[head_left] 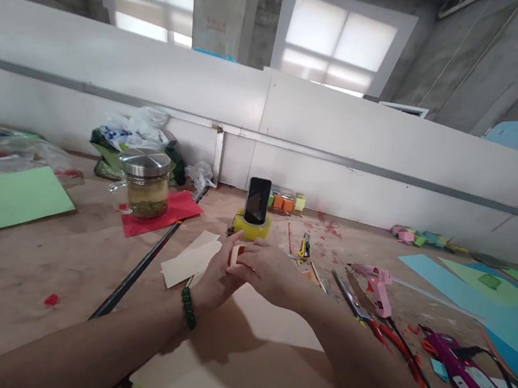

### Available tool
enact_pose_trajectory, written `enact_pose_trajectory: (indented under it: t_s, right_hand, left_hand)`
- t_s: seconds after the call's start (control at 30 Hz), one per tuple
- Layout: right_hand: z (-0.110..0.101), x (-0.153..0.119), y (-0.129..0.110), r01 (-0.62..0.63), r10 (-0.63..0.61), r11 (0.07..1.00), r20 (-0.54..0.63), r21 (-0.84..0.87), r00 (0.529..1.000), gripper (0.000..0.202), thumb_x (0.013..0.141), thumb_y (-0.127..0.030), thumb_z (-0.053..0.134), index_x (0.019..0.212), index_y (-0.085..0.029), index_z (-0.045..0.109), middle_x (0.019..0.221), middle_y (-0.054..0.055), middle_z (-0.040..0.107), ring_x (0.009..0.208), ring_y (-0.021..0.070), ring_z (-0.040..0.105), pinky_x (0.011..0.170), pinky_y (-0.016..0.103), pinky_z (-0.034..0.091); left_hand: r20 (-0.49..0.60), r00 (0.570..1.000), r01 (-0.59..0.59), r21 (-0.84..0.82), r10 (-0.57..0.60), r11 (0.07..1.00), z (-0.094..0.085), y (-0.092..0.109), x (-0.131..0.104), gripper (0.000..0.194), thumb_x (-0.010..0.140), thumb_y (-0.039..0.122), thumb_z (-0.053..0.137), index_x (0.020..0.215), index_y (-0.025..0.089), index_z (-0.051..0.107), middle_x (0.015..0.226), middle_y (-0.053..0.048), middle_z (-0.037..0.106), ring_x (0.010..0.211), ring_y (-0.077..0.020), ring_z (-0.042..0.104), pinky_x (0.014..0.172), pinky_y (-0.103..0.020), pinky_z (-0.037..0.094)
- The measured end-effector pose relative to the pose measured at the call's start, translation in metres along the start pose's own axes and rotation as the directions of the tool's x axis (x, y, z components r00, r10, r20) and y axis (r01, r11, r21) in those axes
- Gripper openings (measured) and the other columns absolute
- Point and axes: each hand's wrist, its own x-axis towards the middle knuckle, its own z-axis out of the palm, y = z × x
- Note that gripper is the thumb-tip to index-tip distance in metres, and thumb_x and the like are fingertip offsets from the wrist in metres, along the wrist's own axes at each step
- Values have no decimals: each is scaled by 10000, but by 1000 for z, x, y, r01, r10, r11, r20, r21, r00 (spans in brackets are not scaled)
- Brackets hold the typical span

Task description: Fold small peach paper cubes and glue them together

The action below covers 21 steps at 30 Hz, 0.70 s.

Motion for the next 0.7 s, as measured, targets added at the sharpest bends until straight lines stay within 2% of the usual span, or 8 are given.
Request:
enact_pose_trajectory:
  t_s: [0.1,0.17,0.23,0.33,0.53,0.7]
  right_hand:
    - [-16,-6,5,-95,106,989,-105,110,989,215,929,-176,522,804,-166,696,803,10,677,717,127,546,639,234,342]
    - [-25,-9,9,-153,176,977,-156,148,972,189,922,-188,538,846,-178,711,806,8,685,752,135,565,652,230,345]
    - [-28,-10,13,-160,178,973,-99,167,979,188,926,-217,542,886,-195,724,805,6,694,760,138,576,655,228,346]
    - [-25,-8,16,-137,141,978,-12,156,990,223,930,-192,520,880,-203,737,797,2,700,709,124,570,628,221,334]
    - [-14,-2,14,-168,169,986,-36,10,985,227,842,-103,564,706,-177,730,736,2,692,682,119,539,611,222,312]
    - [-15,-2,9,-250,247,968,-78,-35,966,209,833,-134,578,674,-167,711,697,15,673,688,133,536,594,234,294]
  left_hand:
    - [9,1000,18,36,-18,999,1,1,-1,726,694,288,686,1339,164,376,996,-69,661,873,-222,627,768,-349,502]
    - [19,999,43,92,-45,995,1,2,-3,728,687,288,698,1334,169,385,988,-58,649,850,-218,620,748,-343,503]
    - [58,997,37,101,-43,994,1,4,-5,731,705,308,695,1347,178,371,1055,-72,641,901,-227,620,780,-351,504]
    - [108,994,-14,77,5,997,1,6,-7,727,733,316,683,1363,177,348,1235,-121,589,1078,-260,585,905,-383,478]
    - [145,989,-17,108,1,994,2,9,-8,721,731,274,671,1364,168,343,1301,-139,555,1173,-268,547,988,-388,439]
    - [142,990,-12,118,-5,993,3,8,-7,675,719,221,660,1331,175,380,1272,-137,582,1147,-279,557,971,-413,447]
